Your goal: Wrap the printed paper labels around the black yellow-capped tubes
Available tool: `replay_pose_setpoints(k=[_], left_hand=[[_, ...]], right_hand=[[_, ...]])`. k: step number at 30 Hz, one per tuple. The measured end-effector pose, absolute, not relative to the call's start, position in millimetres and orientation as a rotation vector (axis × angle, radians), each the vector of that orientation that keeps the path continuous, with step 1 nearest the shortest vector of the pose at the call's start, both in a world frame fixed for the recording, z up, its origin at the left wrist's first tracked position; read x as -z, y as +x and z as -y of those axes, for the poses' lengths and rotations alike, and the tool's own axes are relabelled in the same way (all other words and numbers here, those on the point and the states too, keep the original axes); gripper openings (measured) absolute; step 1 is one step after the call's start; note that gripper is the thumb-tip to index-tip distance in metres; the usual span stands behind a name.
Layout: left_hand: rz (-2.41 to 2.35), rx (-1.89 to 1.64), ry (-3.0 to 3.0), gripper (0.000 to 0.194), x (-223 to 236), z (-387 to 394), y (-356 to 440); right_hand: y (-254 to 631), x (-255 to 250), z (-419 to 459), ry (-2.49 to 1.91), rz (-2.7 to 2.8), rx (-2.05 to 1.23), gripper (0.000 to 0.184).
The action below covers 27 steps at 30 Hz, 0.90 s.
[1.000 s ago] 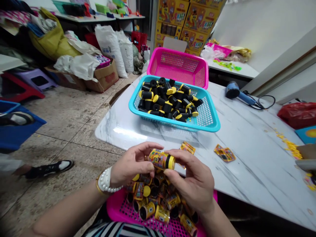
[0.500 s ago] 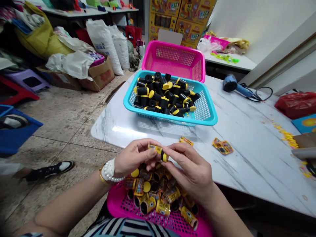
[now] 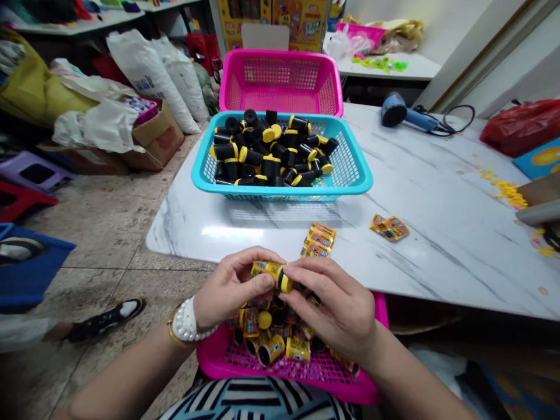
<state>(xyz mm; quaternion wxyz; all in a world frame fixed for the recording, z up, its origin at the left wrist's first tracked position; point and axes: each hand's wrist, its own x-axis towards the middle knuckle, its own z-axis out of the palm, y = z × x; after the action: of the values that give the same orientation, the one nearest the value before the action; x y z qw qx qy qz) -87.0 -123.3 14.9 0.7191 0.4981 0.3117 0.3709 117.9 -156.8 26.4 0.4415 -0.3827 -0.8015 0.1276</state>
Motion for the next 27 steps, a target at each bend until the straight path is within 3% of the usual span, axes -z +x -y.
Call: replay_pose_setpoints(k=[7, 10, 14, 18, 22, 27], left_hand=[[-0.705, -0.94, 1.563, 0.029, -16, 130, -82], [-0.767, -0.825, 1.469, 0.046, -13, 130, -84], [-0.845, -0.719, 1.259, 0.034, -8, 133, -83], [-0.823, -0.927, 1.57, 0.021, -7, 141, -80], [-0.748, -0.798, 1.436, 0.025, -1, 141, -78], [-0.724, -0.606, 0.965, 0.038, 11, 140, -76]], right_hand=[[113, -3, 176, -1.148, 1.613, -0.808, 0.03], [116, 3, 177, -1.153, 1.6, -0.738, 0.036], [117, 2, 174, -1.096, 1.68, -0.579, 0.036], [108, 0, 177, -1.207, 1.275, -1.057, 0.017], [105, 2, 180, -1.204, 0.902, -1.568, 0.028], [118, 5, 183, -1.144, 0.966, -1.708, 0.028]])
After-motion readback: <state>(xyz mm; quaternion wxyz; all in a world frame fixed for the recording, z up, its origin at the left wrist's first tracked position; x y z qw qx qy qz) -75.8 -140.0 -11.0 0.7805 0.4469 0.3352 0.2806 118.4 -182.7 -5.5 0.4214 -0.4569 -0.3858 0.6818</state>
